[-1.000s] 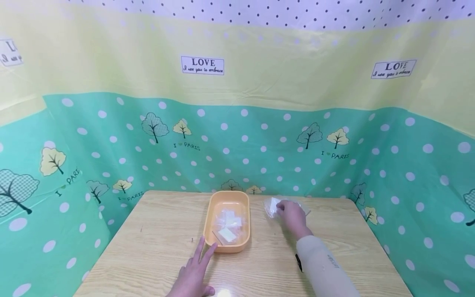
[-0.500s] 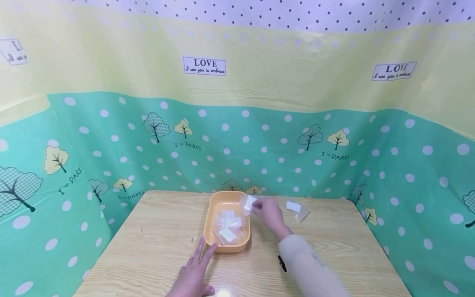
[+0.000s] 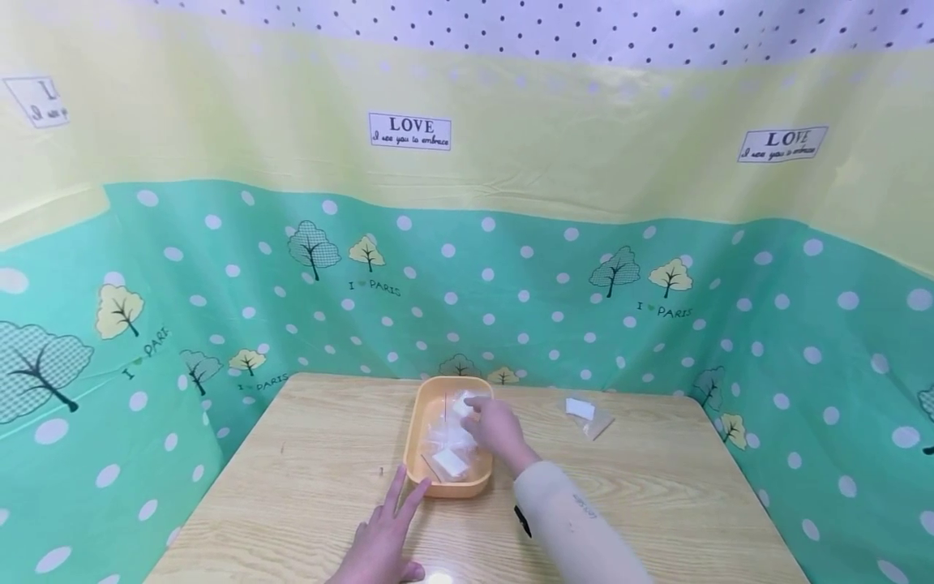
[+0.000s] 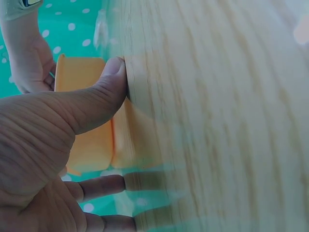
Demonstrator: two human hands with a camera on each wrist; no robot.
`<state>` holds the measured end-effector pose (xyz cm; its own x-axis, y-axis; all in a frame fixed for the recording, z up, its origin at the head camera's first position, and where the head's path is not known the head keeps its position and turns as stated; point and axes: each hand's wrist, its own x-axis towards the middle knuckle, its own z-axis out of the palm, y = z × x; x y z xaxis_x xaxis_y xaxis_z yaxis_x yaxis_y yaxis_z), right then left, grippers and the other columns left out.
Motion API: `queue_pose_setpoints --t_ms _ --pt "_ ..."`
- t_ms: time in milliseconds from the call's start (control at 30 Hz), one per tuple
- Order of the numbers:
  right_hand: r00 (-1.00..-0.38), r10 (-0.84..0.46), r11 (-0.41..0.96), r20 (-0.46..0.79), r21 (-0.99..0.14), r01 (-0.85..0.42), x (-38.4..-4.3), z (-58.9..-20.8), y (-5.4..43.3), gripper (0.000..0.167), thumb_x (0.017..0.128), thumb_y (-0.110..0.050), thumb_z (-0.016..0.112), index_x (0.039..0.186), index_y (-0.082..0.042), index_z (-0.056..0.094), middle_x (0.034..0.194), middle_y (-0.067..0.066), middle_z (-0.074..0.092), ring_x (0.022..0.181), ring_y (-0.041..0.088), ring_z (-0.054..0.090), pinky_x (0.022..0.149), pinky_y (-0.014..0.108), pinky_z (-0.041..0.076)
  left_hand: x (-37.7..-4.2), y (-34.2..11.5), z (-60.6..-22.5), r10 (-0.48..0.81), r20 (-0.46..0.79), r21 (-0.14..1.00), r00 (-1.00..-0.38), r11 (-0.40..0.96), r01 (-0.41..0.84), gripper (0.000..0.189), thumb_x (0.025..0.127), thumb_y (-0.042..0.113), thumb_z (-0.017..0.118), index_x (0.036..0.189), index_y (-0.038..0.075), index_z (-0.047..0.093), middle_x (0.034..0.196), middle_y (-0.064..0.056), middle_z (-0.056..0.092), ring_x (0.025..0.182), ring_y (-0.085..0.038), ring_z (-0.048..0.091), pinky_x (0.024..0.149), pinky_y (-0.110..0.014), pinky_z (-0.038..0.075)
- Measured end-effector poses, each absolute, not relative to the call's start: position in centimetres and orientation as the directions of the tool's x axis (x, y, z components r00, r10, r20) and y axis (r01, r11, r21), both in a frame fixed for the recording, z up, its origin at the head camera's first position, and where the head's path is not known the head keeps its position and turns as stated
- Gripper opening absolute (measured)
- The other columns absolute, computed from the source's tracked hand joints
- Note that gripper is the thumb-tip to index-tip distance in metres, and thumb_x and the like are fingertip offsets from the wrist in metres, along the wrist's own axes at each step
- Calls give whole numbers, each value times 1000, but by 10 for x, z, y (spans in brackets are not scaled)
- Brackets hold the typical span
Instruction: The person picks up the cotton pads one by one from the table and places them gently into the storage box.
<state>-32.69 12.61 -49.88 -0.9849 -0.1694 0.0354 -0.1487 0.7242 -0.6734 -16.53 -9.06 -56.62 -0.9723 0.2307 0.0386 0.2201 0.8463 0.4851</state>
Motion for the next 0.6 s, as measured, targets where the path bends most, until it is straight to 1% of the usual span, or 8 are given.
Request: queue_pose_setpoints --t_ms 100,167,400,600 --pt "-984 -176 732 22 -666 -146 -326 -503 126 42 99 -24 77 139 -11 70 135 16 73 109 29 73 86 39 68 -166 -90 -566 236 40 482 -971 847 226 136 60 29 101 171 35 23 180 -22 5 128 -60 57 94 -94 41" --pt "-985 -173 733 16 -666 -139 -326 -505 126 40 99 -23 77 137 -9 71 133 15 74 109 28 73 88 39 68 -166 -90 -566 235 38 478 -971 849 224 136 60 29 101 171 36 23 180 -21 4 128 -59 58 94 -94 41" --pt "-984 -177 722 6 -679 -134 -327 -507 129 37 99 -20 78 133 -6 72 125 14 75 100 21 70 82 35 68 -166 -89 -563 234 38 472 -972 853 223 136 60 31 102 170 37 23 180 -21 5 126 -58 59 93 -94 42" --pt "-982 -189 734 28 -660 -160 -326 -508 129 35 99 -21 78 128 -4 74 120 13 76 98 21 70 81 35 67 -166 -88 -562 231 51 463 -972 857 228 134 59 31 103 170 34 26 180 -21 6 122 -55 62 90 -92 45"
